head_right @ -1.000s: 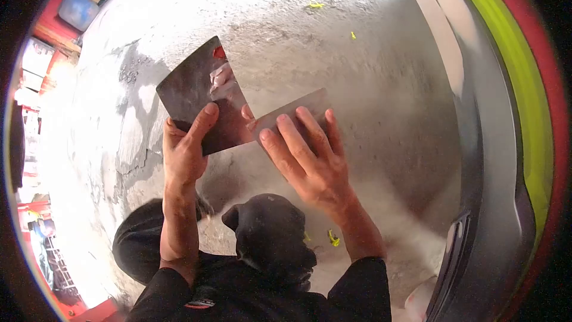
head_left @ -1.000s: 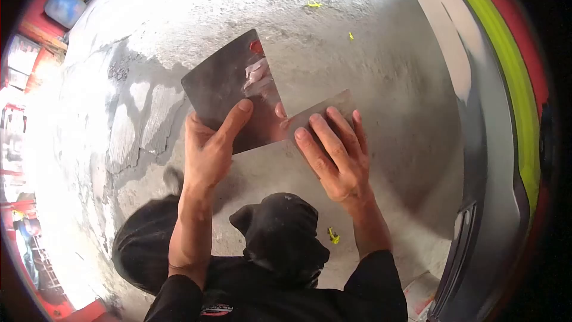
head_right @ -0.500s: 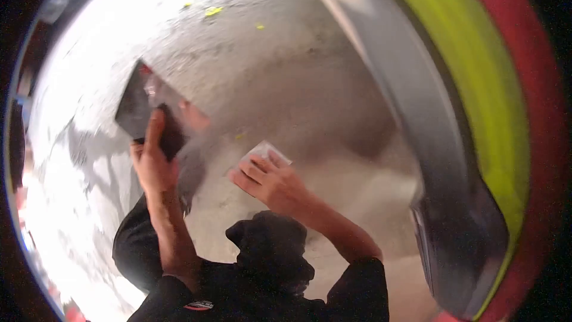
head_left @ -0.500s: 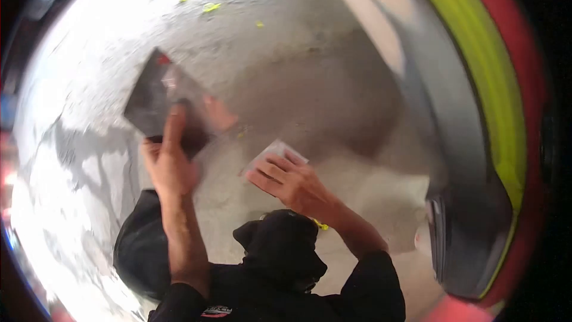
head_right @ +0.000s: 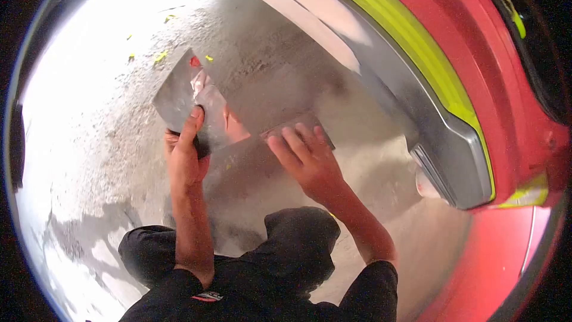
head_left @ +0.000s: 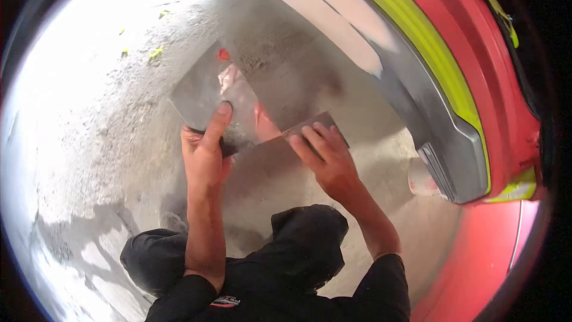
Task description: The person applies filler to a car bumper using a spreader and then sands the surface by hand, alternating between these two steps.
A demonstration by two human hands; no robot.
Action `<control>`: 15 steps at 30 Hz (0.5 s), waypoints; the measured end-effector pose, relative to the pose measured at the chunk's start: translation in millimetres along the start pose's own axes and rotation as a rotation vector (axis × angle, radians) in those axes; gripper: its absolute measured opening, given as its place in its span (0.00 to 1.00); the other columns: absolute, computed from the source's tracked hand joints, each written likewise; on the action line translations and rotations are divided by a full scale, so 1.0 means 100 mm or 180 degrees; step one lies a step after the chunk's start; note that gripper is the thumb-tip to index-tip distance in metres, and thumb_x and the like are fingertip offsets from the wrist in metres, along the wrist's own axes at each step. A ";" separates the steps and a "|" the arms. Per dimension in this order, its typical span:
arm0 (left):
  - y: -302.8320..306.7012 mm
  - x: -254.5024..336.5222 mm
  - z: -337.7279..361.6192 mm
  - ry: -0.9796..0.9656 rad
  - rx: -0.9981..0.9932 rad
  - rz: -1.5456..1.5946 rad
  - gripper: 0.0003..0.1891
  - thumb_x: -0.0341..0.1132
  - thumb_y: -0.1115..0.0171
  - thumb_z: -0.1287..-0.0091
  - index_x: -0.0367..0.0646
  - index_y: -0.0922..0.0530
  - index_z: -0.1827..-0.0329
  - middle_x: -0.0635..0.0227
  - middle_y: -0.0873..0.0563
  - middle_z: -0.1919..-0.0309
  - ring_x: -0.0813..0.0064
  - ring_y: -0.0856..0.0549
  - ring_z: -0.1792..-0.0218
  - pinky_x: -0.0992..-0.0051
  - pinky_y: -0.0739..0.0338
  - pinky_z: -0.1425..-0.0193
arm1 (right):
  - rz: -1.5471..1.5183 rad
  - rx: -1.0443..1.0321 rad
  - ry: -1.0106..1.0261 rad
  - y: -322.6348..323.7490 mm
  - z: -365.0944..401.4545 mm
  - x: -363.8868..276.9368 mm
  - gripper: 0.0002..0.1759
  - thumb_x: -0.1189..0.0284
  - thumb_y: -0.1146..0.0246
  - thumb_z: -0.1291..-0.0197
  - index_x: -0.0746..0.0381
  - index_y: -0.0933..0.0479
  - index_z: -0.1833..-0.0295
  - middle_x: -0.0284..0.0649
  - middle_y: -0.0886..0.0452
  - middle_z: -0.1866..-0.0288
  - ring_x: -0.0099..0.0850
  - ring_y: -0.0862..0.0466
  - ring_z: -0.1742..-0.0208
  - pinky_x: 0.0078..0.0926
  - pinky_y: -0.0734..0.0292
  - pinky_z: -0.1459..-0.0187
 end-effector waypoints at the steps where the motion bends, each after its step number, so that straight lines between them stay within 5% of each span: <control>1: 0.02 0.08 -0.07 0.0005 -0.0121 -0.0132 0.10 0.28 0.33 0.33 0.37 0.17 0.51 0.69 0.12 0.59 0.80 0.15 0.63 0.77 0.22 0.55 | 0.0103 0.0154 -0.0093 0.08 -0.04 -0.08 0.26 0.77 0.39 0.41 0.56 0.23 0.34 0.46 0.23 0.35 0.50 0.25 0.33 0.54 0.32 0.32; 6: 0.06 0.39 -0.29 0.0301 -0.0610 -0.0699 0.06 0.29 0.30 0.34 0.37 0.15 0.58 0.72 0.12 0.63 0.83 0.17 0.63 0.79 0.25 0.55 | 0.1015 0.0175 -0.0327 0.44 -0.36 -0.64 0.27 0.69 0.39 0.39 0.51 0.24 0.33 0.43 0.24 0.33 0.47 0.29 0.29 0.57 0.42 0.26; 15: 0.01 0.36 -0.53 0.1145 -0.0939 -0.0583 0.11 0.32 0.28 0.35 0.34 0.16 0.55 0.70 0.12 0.61 0.82 0.17 0.61 0.79 0.25 0.53 | 0.1528 -0.0985 -0.0687 0.42 -0.68 -0.95 0.27 0.65 0.39 0.40 0.50 0.24 0.33 0.41 0.26 0.34 0.48 0.30 0.29 0.59 0.46 0.25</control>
Point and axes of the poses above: each hand's wrist, its own z-axis away from the middle knuckle, its own y-axis out of the back of the hand, x = y × z, the point moved 2 cm from there along -z, towards the middle knuckle
